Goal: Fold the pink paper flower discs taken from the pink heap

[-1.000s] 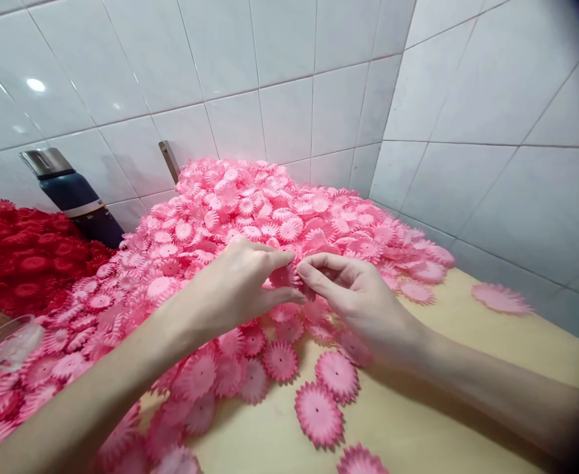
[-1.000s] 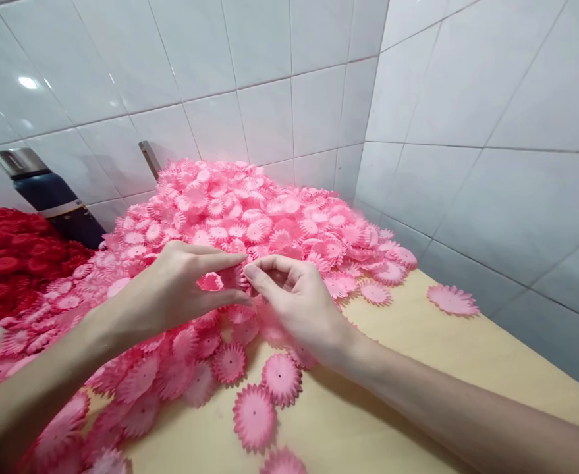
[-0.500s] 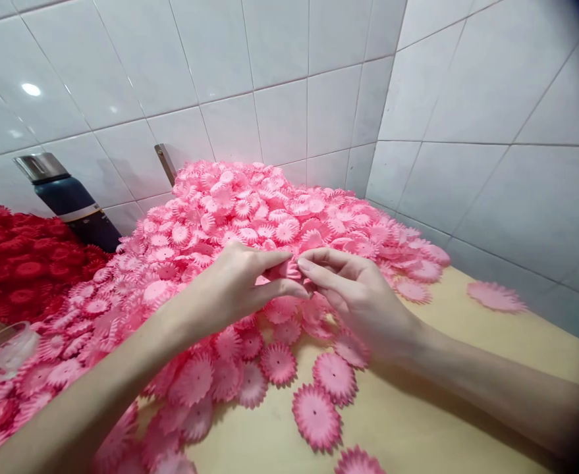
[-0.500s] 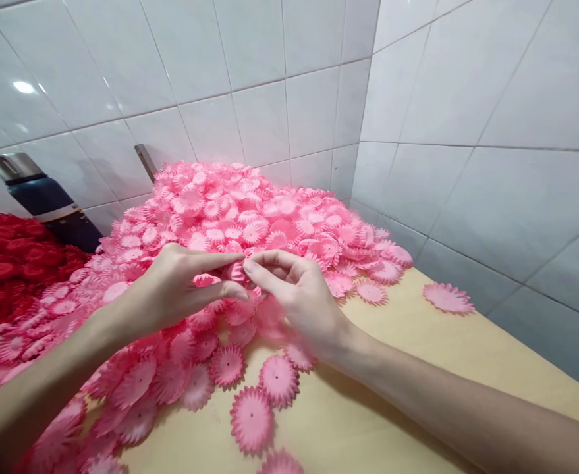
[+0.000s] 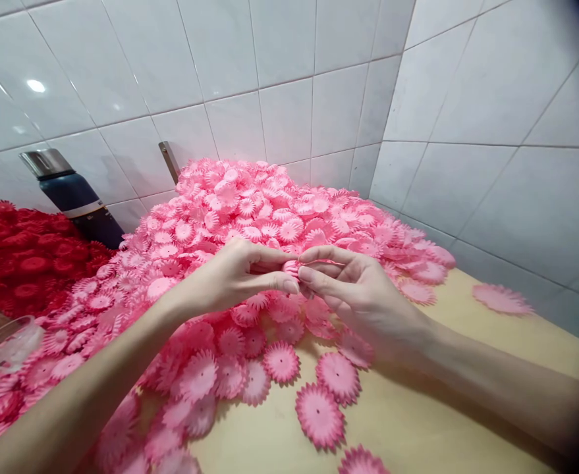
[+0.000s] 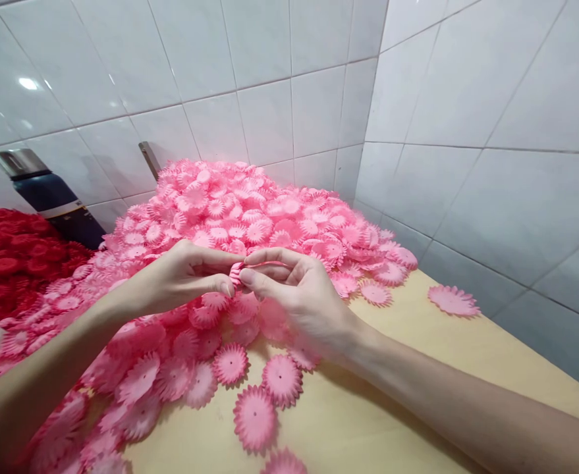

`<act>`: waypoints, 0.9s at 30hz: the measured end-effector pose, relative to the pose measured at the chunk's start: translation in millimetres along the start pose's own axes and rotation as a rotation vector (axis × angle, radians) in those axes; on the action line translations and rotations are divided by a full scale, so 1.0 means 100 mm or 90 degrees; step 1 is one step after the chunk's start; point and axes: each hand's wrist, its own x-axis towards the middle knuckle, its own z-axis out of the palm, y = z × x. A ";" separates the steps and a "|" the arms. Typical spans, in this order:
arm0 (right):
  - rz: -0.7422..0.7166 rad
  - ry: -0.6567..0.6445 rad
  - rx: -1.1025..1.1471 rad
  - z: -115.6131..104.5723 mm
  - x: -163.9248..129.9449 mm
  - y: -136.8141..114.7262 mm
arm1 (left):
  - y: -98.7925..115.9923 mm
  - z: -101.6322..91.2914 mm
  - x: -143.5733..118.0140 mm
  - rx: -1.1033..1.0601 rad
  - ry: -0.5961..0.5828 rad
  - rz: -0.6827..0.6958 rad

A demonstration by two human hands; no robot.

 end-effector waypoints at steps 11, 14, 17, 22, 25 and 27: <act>0.024 -0.043 0.000 -0.02 -0.01 -0.05 | -0.04 -0.01 0.01 -0.017 -0.003 -0.036; 0.021 -0.047 -0.012 -0.04 0.00 -0.03 | -0.06 -0.03 0.01 -0.029 -0.013 -0.050; 0.023 -0.036 -0.021 -0.04 0.01 -0.02 | -0.09 -0.04 0.02 -0.046 -0.023 -0.052; 0.022 -0.025 -0.014 -0.01 -0.01 -0.04 | -0.10 -0.04 0.02 -0.059 -0.025 -0.042; 0.014 -0.025 -0.014 -0.01 -0.01 -0.03 | -0.07 -0.02 0.02 -0.040 -0.018 -0.046; 0.017 -0.026 -0.022 -0.01 -0.01 -0.02 | -0.06 0.00 0.01 -0.026 -0.015 -0.054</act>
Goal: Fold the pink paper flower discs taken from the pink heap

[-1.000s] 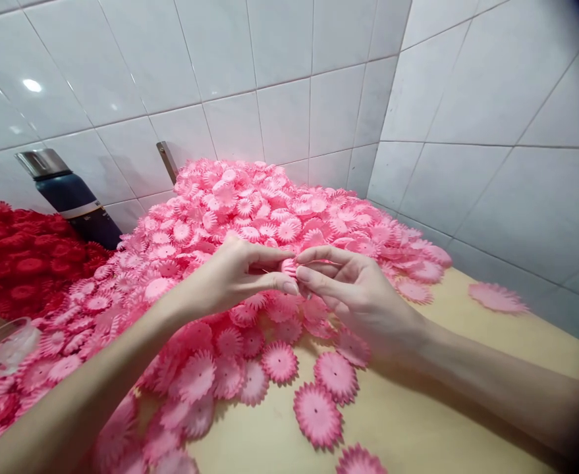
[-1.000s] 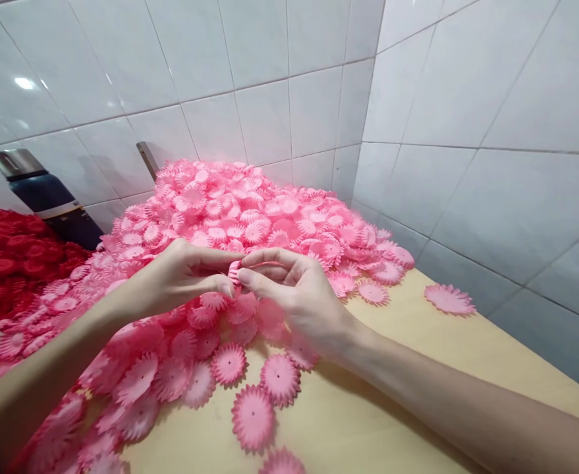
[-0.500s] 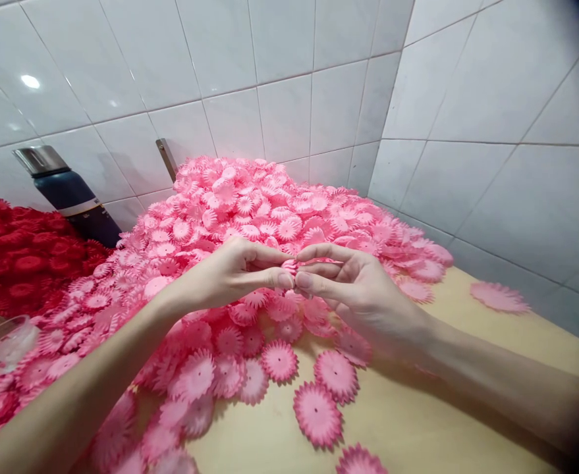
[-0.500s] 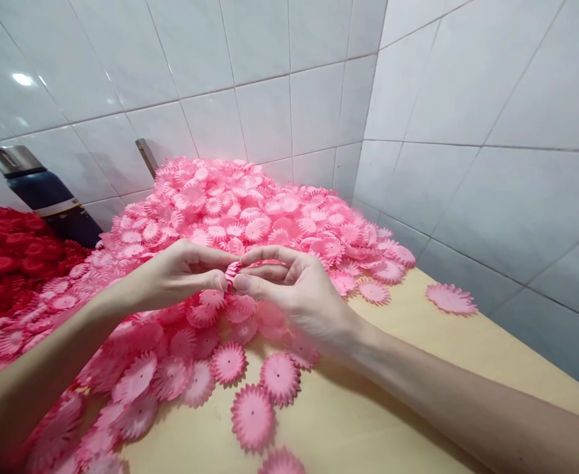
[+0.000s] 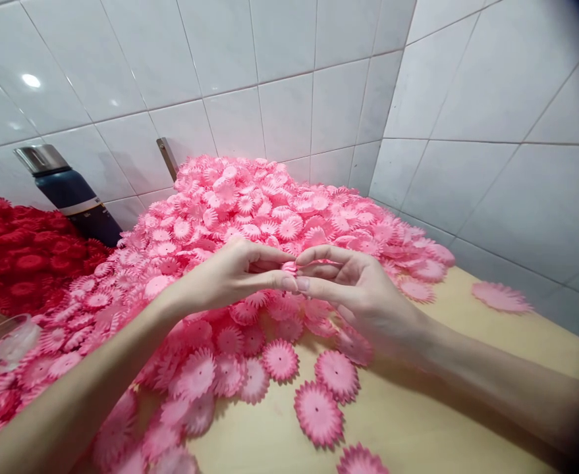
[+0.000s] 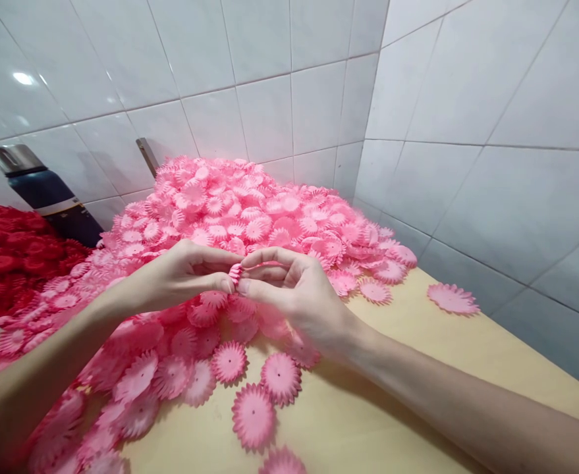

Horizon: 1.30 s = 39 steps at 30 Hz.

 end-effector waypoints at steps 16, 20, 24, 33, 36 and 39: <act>-0.031 0.057 -0.091 0.00 0.01 0.05 | 0.14 -0.08 -0.06 0.263 -0.029 0.007; -0.024 0.040 -0.108 0.01 0.01 0.04 | 0.13 -0.14 -0.10 0.326 -0.084 0.019; -0.018 0.040 -0.136 0.01 0.00 0.00 | 0.14 -0.21 -0.12 0.366 -0.014 0.050; -0.064 0.018 -0.217 0.04 -0.01 -0.09 | 0.19 -0.22 -0.14 0.332 0.073 0.026; -0.102 0.004 -0.233 0.01 -0.02 -0.08 | 0.23 -0.17 -0.14 0.317 0.067 0.021; -0.102 -0.022 -0.240 -0.01 -0.02 -0.05 | 0.26 -0.11 -0.12 0.318 0.020 0.030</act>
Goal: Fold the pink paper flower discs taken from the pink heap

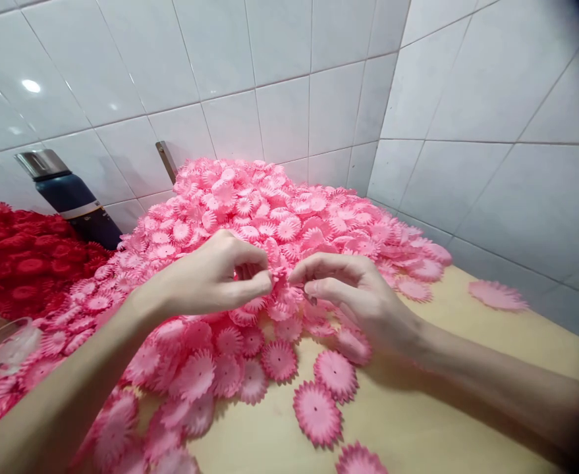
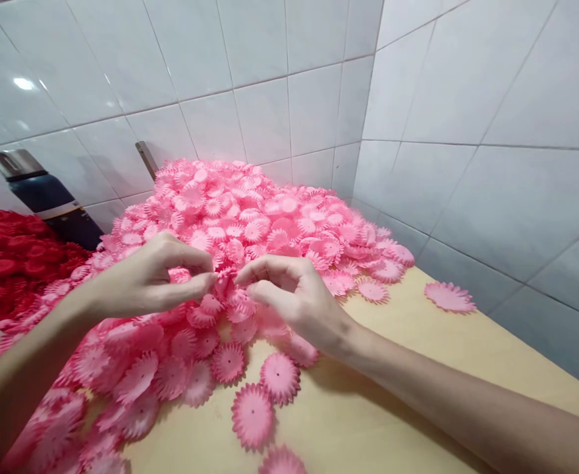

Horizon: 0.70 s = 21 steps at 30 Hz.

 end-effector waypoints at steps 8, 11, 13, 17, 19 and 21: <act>0.132 0.024 0.012 0.01 0.03 0.09 | 0.04 0.07 0.01 0.012 -0.028 0.049; 0.117 -0.010 0.003 0.00 0.04 0.09 | 0.00 0.04 0.00 0.049 -0.001 0.047; 0.107 -0.008 -0.001 0.00 0.04 0.08 | -0.03 0.03 0.00 0.083 0.022 0.037; 0.058 0.049 -0.037 0.02 0.03 0.08 | -0.04 0.07 0.02 0.086 0.009 0.023; 0.041 0.075 -0.042 0.03 0.03 0.08 | -0.02 0.11 0.03 0.081 -0.015 0.010; 0.027 0.086 -0.037 0.04 0.02 0.09 | 0.01 0.16 0.03 0.090 -0.016 -0.003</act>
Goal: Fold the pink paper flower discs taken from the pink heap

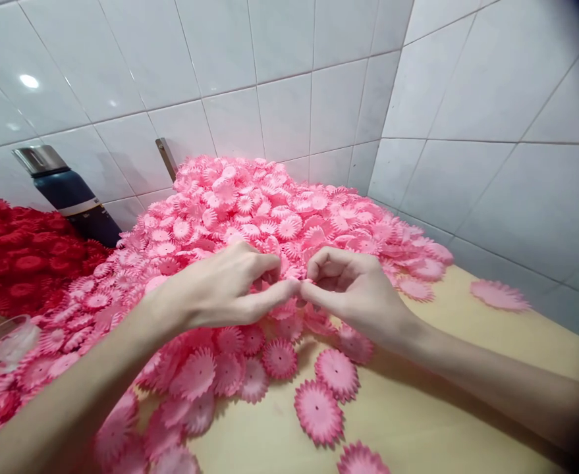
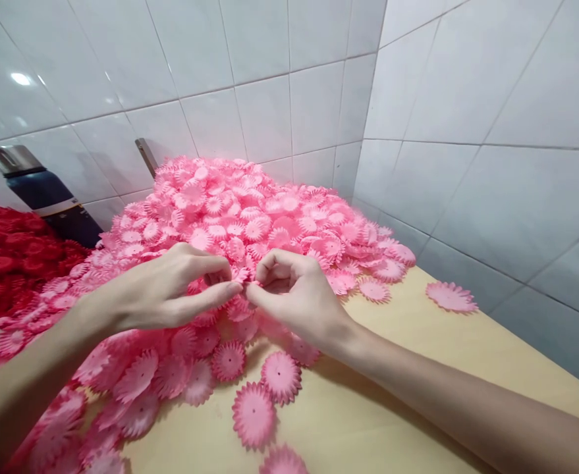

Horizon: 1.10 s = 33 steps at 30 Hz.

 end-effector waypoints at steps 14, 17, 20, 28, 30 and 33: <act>0.029 -0.037 -0.045 0.00 -0.01 -0.02 | 0.10 0.07 0.05 0.115 -0.002 -0.013; 0.007 -0.045 -0.014 0.02 -0.02 -0.02 | 0.12 0.08 0.05 0.139 0.049 -0.026; 0.016 -0.034 0.003 0.03 -0.03 -0.03 | 0.12 0.10 0.05 0.083 0.112 -0.056; -0.046 -0.031 0.025 0.03 -0.05 -0.11 | 0.11 0.12 0.09 -0.167 0.250 -0.146; -0.069 -0.025 0.012 0.03 -0.05 -0.11 | 0.08 0.12 0.11 -0.261 0.251 -0.183; -0.090 -0.024 -0.006 0.03 -0.05 -0.10 | 0.04 0.13 0.13 -0.346 0.225 -0.208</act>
